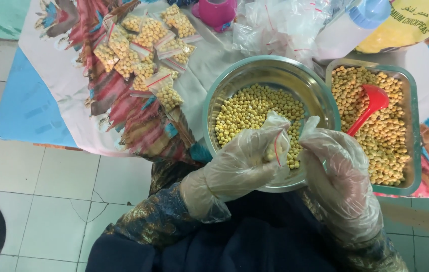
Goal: Packaging chickpeas into small plastic bags and sealing them with rubber bands.
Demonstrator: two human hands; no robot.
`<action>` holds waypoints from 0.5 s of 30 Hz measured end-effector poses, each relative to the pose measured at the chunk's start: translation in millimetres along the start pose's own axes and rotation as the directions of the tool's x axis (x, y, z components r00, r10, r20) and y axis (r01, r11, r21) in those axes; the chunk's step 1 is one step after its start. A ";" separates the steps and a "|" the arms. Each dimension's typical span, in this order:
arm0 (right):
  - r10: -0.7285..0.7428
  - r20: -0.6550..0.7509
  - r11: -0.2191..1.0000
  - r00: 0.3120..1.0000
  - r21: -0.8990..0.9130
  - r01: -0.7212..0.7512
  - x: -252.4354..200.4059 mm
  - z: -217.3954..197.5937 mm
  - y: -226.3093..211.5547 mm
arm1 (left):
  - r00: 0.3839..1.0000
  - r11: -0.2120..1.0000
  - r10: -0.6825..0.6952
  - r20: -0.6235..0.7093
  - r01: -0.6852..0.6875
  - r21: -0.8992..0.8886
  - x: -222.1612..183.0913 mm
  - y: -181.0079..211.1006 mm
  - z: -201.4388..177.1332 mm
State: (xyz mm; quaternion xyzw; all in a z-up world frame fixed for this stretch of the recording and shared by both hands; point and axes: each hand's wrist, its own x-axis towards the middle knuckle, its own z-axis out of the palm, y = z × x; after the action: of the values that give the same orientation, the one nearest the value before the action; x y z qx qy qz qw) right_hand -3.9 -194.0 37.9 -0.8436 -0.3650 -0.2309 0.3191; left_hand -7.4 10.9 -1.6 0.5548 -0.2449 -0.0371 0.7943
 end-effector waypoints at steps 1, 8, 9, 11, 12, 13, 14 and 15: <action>0.065 0.024 0.997 0.998 0.041 -0.066 -4.2 0.3 3.6 | 1.000 0.997 0.024 -0.017 -0.023 0.077 1.9 5.8 -0.6; 0.196 -0.116 0.976 0.974 0.119 -0.182 -15.0 28.2 8.6 | 0.993 0.981 0.086 -0.081 -0.070 0.183 6.3 -1.0 3.0; 0.197 -0.115 0.976 0.974 0.122 -0.183 -13.8 26.4 7.7 | 0.993 0.981 0.084 -0.082 -0.068 0.184 8.3 0.5 3.0; 0.310 -0.095 0.932 0.946 0.225 -0.283 -11.4 23.4 5.6 | 0.992 0.908 0.054 -0.117 0.000 0.420 12.0 3.4 2.6; 0.310 -0.094 0.932 0.946 0.226 -0.283 -11.4 23.9 6.8 | 0.992 0.907 0.053 -0.118 0.001 0.421 12.5 2.4 3.0; 0.358 -0.093 0.899 0.929 0.304 -0.316 -12.0 24.0 7.4 | 0.991 0.911 0.057 -0.121 -0.003 0.412 12.5 1.4 3.9; 0.406 -0.089 0.858 0.910 0.379 -0.346 -12.7 24.2 8.1 | 0.990 0.915 0.061 -0.123 -0.007 0.402 12.4 0.4 4.7; 0.407 -0.087 0.857 0.909 0.381 -0.347 -12.6 27.2 4.2 | 0.990 0.915 0.060 -0.125 -0.004 0.403 12.4 -1.0 5.0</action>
State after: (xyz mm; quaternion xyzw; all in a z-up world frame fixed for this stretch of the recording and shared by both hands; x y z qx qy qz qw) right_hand -4.3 -183.0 9.7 -0.8047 -0.2005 -0.1621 0.5348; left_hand 1.6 2.1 3.2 0.7030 -0.2022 0.0644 0.6789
